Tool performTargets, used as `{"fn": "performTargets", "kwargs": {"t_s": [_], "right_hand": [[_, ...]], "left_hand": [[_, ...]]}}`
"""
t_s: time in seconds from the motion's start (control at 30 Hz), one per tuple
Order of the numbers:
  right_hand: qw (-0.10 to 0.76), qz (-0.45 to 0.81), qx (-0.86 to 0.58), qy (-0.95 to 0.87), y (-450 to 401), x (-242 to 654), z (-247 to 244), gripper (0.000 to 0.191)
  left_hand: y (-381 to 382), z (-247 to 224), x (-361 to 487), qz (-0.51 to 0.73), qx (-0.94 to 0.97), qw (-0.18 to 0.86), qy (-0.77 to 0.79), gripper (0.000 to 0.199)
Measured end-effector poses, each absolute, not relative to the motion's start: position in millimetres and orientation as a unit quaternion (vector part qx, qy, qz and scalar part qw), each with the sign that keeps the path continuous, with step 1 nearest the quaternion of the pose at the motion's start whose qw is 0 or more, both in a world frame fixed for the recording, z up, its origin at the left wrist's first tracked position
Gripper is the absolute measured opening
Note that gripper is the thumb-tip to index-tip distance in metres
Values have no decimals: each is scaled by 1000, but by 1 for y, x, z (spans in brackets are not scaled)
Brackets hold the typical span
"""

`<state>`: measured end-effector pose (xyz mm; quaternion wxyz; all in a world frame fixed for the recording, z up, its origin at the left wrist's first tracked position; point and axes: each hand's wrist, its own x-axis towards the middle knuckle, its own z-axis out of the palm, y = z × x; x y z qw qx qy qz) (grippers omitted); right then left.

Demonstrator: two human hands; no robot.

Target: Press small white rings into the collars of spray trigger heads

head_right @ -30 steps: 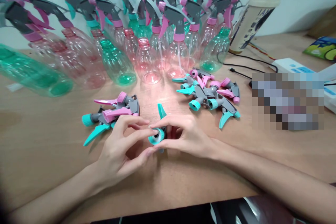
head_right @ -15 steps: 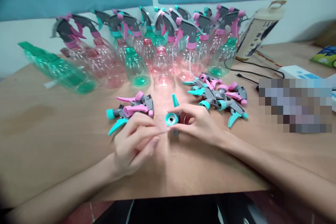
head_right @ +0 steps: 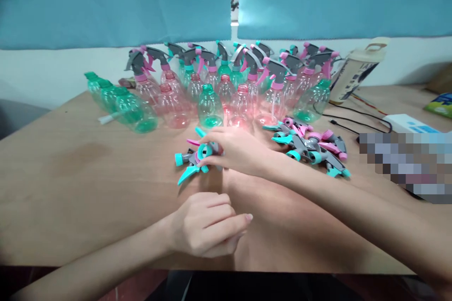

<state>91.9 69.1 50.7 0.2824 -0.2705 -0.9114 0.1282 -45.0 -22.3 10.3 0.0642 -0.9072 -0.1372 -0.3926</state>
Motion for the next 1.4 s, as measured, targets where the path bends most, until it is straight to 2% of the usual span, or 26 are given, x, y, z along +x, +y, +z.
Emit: {"fn": "performTargets", "kwargs": {"t_s": [0.13, 0.23, 0.33, 0.43, 0.53, 0.6, 0.8, 0.9, 1.03, 1.13, 1.27, 1.4], "right_hand": [[261, 79, -258, -927, 69, 81, 37, 28], [283, 49, -287, -914, 67, 86, 27, 39], [262, 64, -314, -910, 63, 91, 15, 52], [244, 80, -334, -907, 57, 93, 2, 54], [232, 87, -343, -906, 50, 95, -9, 57], [232, 96, -333, -909, 45, 98, -13, 57], [271, 134, -265, -916, 38, 109, -12, 50], [297, 122, -298, -899, 44, 110, -11, 57], [299, 150, -353, -874, 55, 107, -12, 66], [301, 173, -305, -887, 62, 106, -11, 59], [337, 159, -237, -897, 70, 105, -10, 48], [365, 149, -214, -894, 75, 101, -10, 39]], "left_hand": [[-25, 12, -76, -361, -903, 48, -228, 12], [-23, 15, -98, -364, -878, 26, -311, 13], [-14, 18, -113, -333, -845, 42, -416, 16], [-2, 19, -117, -280, -837, 44, -468, 33], [11, 15, -113, -218, -850, 35, -478, 46], [19, 11, -111, -185, -858, 23, -478, 47], [36, 5, -123, -214, -883, 46, -416, 31], [39, 8, -133, -229, -893, 55, -384, 19], [34, 12, -136, -256, -899, 56, -351, 16], [30, 13, -133, -263, -896, 39, -355, 23], [31, 12, -131, -194, -897, 18, -397, 44], [36, 8, -134, -153, -899, 54, -406, 41]]}}
